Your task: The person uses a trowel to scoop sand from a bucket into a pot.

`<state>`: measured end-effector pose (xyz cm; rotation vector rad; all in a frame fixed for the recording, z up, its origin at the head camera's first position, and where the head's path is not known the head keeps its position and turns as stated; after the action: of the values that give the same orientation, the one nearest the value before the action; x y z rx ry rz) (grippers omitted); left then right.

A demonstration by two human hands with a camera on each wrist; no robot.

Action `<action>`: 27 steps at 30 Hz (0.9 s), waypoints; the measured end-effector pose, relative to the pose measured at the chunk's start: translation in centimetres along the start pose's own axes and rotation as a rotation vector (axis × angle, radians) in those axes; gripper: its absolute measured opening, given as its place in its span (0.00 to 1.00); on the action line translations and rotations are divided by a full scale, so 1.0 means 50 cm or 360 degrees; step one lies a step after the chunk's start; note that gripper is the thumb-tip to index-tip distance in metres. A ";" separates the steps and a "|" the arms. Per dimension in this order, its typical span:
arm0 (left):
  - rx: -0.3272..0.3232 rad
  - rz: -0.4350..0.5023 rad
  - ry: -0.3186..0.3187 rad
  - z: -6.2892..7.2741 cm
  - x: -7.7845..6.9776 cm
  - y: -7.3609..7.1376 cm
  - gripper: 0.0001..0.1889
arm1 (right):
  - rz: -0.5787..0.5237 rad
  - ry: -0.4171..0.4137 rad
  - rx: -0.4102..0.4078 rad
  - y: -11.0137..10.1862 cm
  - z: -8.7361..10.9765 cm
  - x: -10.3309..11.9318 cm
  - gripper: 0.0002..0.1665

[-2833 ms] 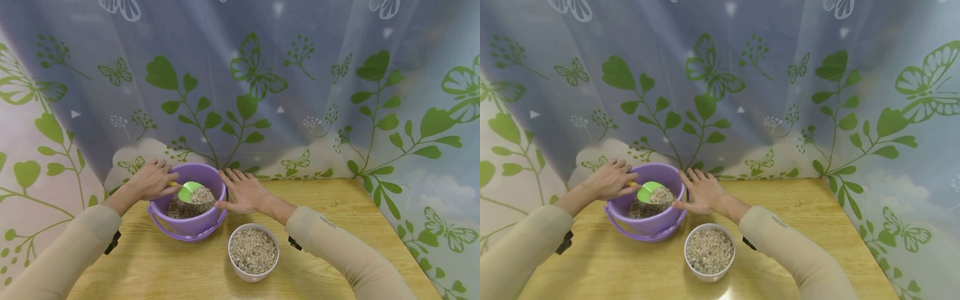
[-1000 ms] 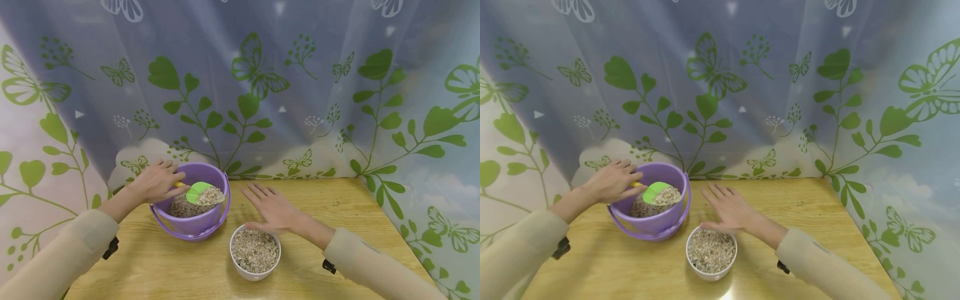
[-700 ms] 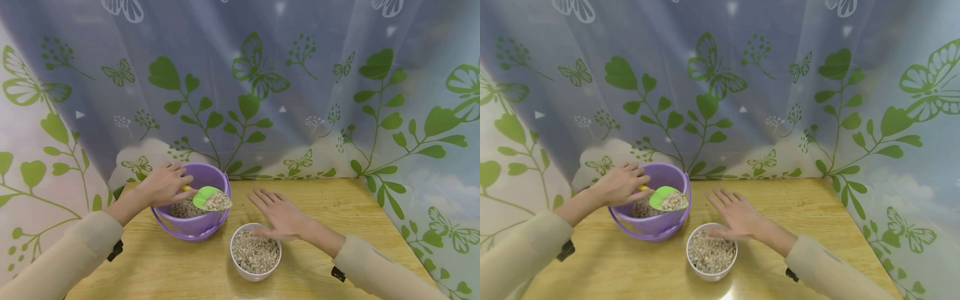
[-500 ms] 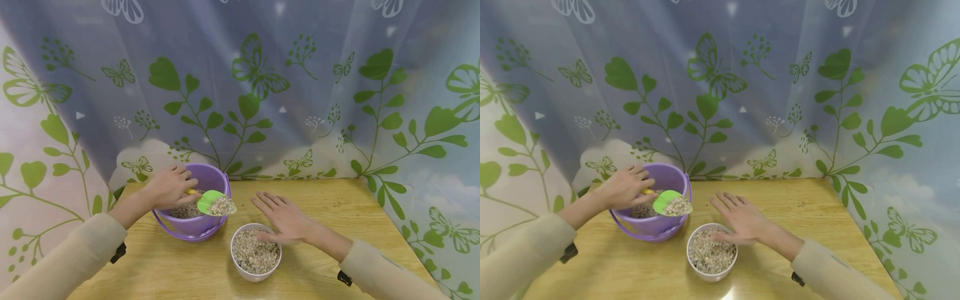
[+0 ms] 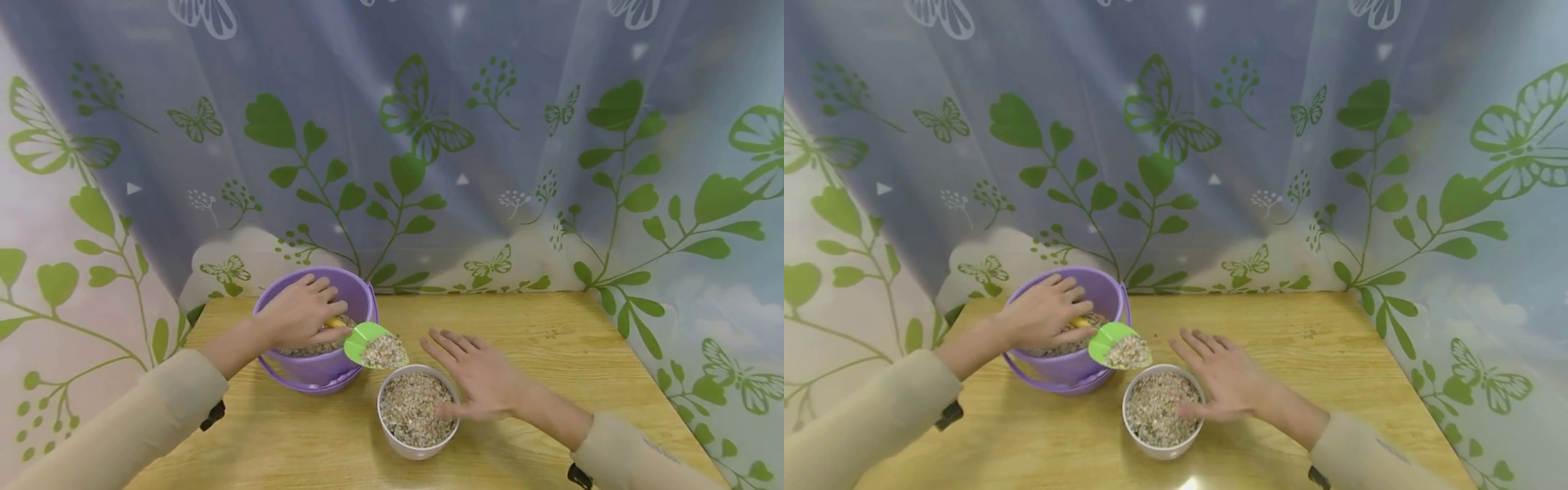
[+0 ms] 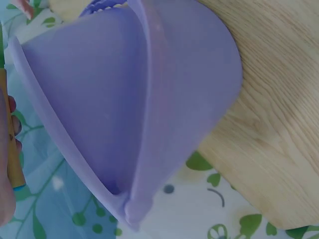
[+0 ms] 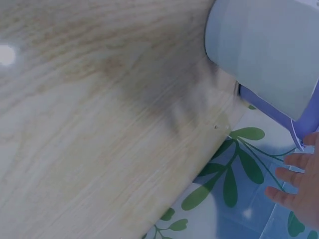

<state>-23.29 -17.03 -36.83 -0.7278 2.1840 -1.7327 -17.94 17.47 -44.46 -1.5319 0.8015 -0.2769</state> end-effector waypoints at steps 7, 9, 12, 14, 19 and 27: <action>-0.0026 -0.0052 0.0083 -0.019 -0.018 0.005 0.19 | -0.0006 -0.0009 -0.0020 0.015 0.021 0.010 0.65; -0.0036 -0.0079 0.0120 -0.024 -0.022 0.005 0.19 | -0.0030 -0.0008 -0.0017 0.018 0.025 0.013 0.65; -0.0033 -0.0121 0.0178 -0.032 -0.027 0.005 0.19 | -0.0050 -0.0011 -0.0014 0.022 0.029 0.017 0.67; -0.0018 -0.0142 0.0203 -0.038 -0.030 0.006 0.20 | -0.0044 -0.0014 -0.0012 0.025 0.030 0.020 0.67; 0.0006 -0.0183 0.0247 -0.054 -0.036 0.013 0.21 | -0.0058 -0.0011 0.0018 0.033 0.033 0.027 0.64; 0.0015 -0.0189 0.0361 -0.078 -0.048 0.025 0.22 | -0.0074 -0.0005 0.0037 0.034 0.038 0.031 0.64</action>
<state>-23.49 -12.31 -37.28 -0.7025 2.3179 -1.9703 -16.21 18.09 -46.80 -1.5300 0.7587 -0.3172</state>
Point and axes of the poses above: each hand's wrist, its own z-axis away from the middle knuckle, its own y-axis out of the palm, x = y × z, the point moved 2 cm from there along -z, towards the middle knuckle, and after that the axes turned 13 degrees about z, right-handed, at the moved point
